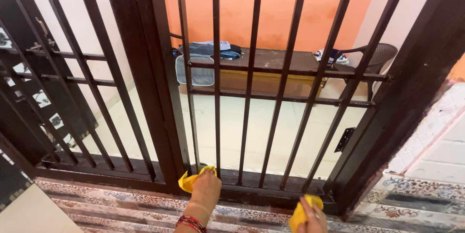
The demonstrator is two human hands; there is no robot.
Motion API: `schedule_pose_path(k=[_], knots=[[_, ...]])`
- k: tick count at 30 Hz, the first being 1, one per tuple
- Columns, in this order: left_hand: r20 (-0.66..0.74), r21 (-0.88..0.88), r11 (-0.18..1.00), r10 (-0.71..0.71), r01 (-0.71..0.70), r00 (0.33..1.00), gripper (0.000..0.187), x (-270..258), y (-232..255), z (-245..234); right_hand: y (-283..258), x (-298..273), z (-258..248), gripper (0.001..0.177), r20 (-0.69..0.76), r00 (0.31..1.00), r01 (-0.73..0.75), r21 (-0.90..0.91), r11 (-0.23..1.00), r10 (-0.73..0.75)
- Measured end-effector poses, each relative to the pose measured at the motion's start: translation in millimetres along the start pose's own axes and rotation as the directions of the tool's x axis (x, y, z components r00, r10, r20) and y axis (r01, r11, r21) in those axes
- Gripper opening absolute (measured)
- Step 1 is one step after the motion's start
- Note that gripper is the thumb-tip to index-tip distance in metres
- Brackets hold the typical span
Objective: The person cleans a metal security door frame using yellow cloths, wiping the vertical bars and the bottom track by hand.
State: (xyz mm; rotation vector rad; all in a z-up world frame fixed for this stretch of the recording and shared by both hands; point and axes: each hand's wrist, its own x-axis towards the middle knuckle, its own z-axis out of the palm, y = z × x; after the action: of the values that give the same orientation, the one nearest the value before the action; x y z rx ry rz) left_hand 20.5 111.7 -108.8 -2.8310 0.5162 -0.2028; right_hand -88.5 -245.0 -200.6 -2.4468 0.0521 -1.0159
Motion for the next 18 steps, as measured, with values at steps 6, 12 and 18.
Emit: schedule_pose_path(k=[6,12,18], knots=[[-0.021,-0.044,0.999,-0.019,0.018,1.0,0.02,-3.4,-0.9,-5.2,-77.3,37.4,-51.5,0.079,-0.314,0.933,0.092,0.679,0.728,0.175],[0.012,-0.032,0.999,0.002,-0.002,1.0,0.019,-6.3,-2.2,-17.1,-151.1,100.6,-82.3,0.064,-0.12,0.921,-0.298,0.394,0.869,0.37],[-0.057,-0.048,0.999,0.006,-0.009,0.998,0.018,-4.7,-4.0,-8.2,-122.6,77.0,-43.8,0.061,-0.078,0.921,-0.344,0.301,0.889,0.383]])
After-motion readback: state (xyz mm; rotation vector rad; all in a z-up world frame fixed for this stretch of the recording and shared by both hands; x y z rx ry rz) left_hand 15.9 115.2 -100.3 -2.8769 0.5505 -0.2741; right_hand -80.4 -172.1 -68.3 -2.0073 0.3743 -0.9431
